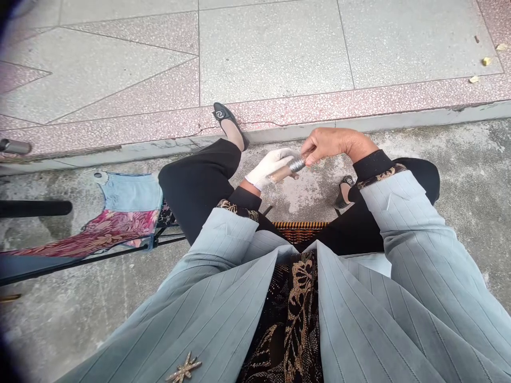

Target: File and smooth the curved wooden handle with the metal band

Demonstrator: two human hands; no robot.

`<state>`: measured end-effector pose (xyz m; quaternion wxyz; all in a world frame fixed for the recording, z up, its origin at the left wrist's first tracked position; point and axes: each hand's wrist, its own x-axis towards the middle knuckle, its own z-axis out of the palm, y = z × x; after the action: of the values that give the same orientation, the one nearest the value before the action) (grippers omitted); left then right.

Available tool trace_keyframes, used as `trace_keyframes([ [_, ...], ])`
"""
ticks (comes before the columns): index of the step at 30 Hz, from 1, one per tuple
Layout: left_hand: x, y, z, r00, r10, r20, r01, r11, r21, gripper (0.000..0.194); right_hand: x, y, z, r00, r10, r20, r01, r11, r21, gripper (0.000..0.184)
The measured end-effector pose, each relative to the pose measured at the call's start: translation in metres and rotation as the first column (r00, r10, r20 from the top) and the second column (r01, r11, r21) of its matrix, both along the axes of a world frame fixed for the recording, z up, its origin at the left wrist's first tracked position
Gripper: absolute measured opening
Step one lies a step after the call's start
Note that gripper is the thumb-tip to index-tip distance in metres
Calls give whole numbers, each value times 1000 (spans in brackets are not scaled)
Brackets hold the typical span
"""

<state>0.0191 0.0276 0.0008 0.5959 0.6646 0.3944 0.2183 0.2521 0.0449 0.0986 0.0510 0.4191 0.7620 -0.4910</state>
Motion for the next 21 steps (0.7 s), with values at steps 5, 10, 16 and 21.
trace_keyframes([
  [5,8,-9,-10,981,110,162,-71,971,-230,21,0,0,1,960,-265,-93,272,958,84,36],
  [10,10,-17,-6,972,0,236,65,961,-269,15,-7,5,-10,883,-467,-44,463,852,243,33],
  [16,13,-17,-1,981,-108,162,144,961,-235,13,-20,7,-19,838,-421,347,228,849,477,30],
  [21,10,-13,5,960,-230,-158,239,971,35,19,-33,-2,-12,716,-27,698,-130,977,170,23],
])
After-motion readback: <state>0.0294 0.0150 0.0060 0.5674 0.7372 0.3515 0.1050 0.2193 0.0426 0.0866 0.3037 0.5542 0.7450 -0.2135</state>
